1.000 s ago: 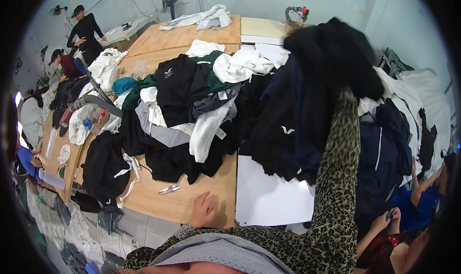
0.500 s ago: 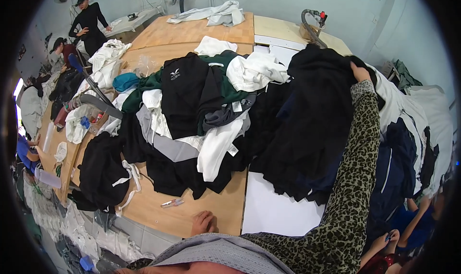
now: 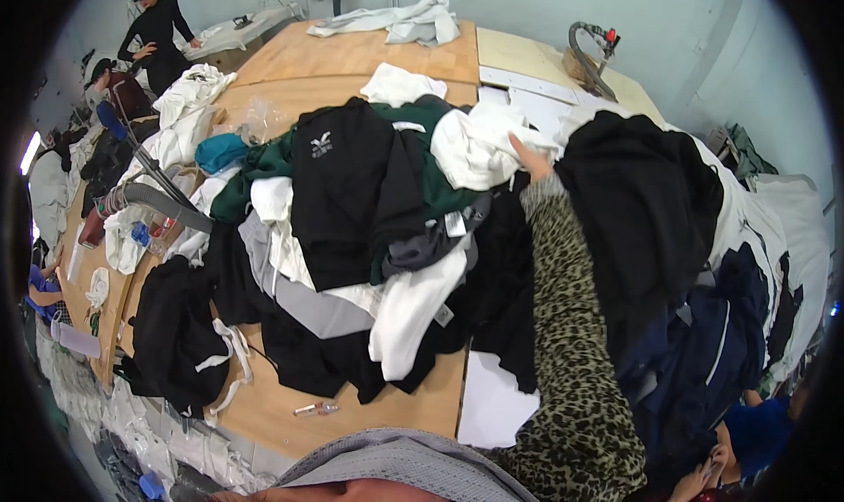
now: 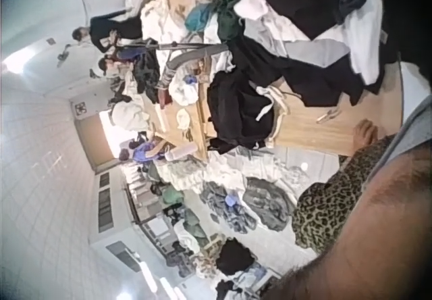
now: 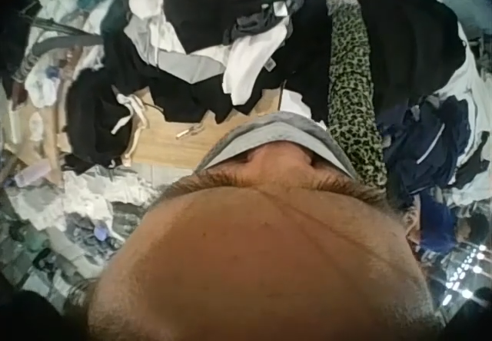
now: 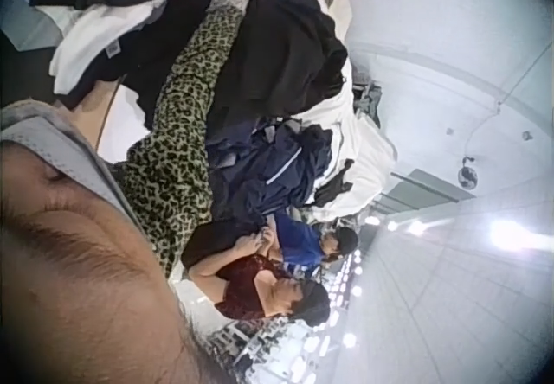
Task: Trim excess or loose threads from finished garments using thread snippers.
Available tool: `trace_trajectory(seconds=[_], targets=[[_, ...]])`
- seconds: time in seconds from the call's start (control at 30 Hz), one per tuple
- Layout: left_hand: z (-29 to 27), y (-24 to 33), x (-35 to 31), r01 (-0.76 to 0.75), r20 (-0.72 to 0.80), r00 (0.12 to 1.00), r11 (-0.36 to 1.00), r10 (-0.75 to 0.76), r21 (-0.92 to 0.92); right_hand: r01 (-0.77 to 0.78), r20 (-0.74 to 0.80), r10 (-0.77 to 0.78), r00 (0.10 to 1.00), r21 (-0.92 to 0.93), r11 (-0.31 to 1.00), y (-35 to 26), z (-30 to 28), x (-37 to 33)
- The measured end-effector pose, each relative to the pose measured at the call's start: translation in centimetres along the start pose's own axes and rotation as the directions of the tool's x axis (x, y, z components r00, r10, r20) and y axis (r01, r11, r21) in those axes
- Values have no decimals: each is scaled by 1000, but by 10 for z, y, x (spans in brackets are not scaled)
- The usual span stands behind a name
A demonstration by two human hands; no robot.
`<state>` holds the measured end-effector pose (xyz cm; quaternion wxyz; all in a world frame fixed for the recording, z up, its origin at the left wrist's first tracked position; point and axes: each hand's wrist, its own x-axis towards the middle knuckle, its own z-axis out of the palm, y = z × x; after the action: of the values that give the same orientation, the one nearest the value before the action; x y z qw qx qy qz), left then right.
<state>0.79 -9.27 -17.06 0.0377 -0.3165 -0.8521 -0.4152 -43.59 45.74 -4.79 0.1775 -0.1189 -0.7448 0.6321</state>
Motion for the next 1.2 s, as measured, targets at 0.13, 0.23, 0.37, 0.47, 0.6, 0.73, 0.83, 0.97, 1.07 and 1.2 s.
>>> trace_trajectory(seconds=[0.13,0.23,0.37,0.47,0.6,0.73,0.83,0.97,1.07,1.2], targets=[[36,-4,-40,132,-208,967,987,-147,-87,-461,-351,383,854,-172,871,52,54,0],[34,-11,-7,-131,-347,923,985,164,116,-534,-551,315,773,-296,792,69,23,12],[11,2,3,-22,-86,996,999,24,29,-381,-161,495,854,456,805,53,-52,17],[5,11,-18,111,-88,991,990,-104,88,3,-224,162,961,594,804,1,41,-34],[-8,12,-5,55,-25,998,998,-55,-12,33,-46,-10,999,535,844,-126,55,-56],[-20,18,-1,26,27,999,998,-24,-56,94,99,-185,978,580,809,-239,103,-122],[7,7,-9,-22,21,1000,998,23,-65,162,182,-334,925,605,779,-298,148,-186],[2,-1,-15,-40,-9,999,998,41,38,12,355,-346,868,683,731,-303,226,-227],[9,0,-9,-93,-99,990,995,96,26,-112,316,-64,947,507,855,-203,269,-199],[-9,8,4,-109,-66,992,992,104,-65,55,148,-62,987,47,997,-125,278,-168]])
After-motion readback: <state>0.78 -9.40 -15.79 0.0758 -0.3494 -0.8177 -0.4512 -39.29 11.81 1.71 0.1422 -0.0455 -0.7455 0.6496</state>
